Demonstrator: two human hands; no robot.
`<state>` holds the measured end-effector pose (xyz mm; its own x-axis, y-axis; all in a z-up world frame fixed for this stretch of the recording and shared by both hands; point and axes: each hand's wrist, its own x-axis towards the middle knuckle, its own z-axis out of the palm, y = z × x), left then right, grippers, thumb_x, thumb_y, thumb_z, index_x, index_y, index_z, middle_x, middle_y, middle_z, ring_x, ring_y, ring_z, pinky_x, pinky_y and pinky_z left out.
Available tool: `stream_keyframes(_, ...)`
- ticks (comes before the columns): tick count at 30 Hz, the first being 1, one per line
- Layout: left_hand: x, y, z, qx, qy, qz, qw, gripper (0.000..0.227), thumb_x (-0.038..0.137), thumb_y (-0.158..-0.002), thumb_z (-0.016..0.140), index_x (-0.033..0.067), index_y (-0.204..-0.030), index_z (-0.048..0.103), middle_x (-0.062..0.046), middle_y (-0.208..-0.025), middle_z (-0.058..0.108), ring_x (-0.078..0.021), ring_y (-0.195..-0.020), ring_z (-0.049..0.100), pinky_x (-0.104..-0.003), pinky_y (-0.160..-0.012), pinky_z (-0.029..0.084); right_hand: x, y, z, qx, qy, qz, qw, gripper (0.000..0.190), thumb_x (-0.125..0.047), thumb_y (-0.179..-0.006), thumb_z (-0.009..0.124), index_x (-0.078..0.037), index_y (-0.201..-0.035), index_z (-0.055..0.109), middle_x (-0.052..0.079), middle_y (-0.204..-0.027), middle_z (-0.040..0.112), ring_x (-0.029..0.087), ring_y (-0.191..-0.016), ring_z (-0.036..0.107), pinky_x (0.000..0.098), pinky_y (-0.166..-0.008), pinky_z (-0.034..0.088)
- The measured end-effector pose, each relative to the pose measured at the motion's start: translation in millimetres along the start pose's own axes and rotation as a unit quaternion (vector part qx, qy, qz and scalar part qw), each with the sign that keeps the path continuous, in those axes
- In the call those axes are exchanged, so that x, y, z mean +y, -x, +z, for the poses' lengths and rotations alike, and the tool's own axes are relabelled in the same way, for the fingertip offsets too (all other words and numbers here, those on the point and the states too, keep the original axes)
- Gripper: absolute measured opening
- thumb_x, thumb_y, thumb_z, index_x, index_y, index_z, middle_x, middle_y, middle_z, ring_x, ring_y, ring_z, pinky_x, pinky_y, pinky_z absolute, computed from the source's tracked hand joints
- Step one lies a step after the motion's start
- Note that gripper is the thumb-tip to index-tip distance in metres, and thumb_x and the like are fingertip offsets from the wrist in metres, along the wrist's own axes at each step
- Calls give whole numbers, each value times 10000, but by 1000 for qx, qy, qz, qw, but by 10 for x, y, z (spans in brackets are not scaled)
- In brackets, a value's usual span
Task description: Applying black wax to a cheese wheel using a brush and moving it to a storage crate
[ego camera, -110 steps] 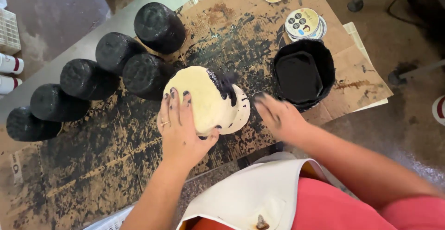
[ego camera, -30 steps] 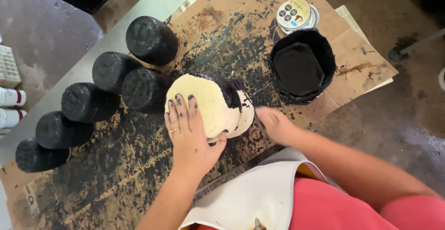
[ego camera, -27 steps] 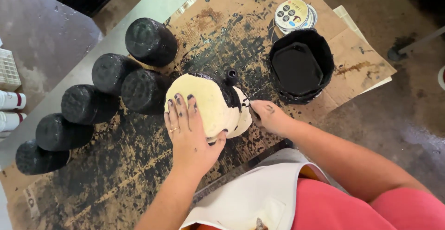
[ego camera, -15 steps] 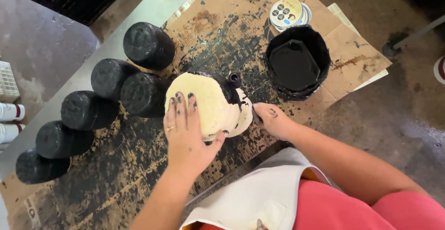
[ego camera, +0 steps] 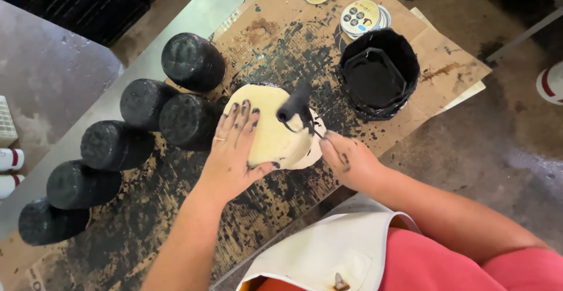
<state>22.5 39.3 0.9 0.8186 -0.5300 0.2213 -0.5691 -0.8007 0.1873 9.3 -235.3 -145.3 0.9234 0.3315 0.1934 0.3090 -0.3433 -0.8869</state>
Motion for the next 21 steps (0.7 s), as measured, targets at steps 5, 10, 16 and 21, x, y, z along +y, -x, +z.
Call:
stream_keyframes(5, 53, 45, 204, 42, -17, -34, 998, 985, 705, -888, 525, -17, -1538, 360, -279, -1595, 326, -469, -1481, 284, -533, -1218, 195, -177, 642, -49, 6, 220, 8, 975, 310, -377, -960, 564, -117, -1050, 707, 114, -704, 757, 305, -563, 729, 419, -577, 605)
stream_keyframes(10, 107, -42, 387, 106, -34, -57, 992, 959, 639, -884, 589, -35, -1530, 372, -304, -1572, 339, -489, -1467, 300, -543, -1210, 200, -323, -140, -249, 15, 169, 56, 984, 289, -338, -991, 553, -63, -920, 606, 223, -627, 647, 444, -624, 683, 534, -634, 556)
stream_keyframes(16, 105, -39, 434, 125, -42, -58, 990, 970, 685, -893, 522, -42, -1520, 382, -316, -1548, 365, -501, -1449, 330, -555, -1197, 221, 514, 233, 271, 70, -51, 92, 992, 344, -231, -1042, 473, -87, -736, 539, 77, -548, 556, 192, -555, 566, 332, -601, 500)
stream_keyframes(21, 139, -5, 411, 124, -31, -58, 990, 980, 661, -871, 598, -32, -1528, 380, -309, -1559, 358, -506, -1449, 324, -567, -1183, 227, 548, 492, 375, 42, -30, 230, 972, 371, -379, -1042, 507, -182, -761, 648, 33, -615, 693, 162, -625, 662, 314, -687, 573)
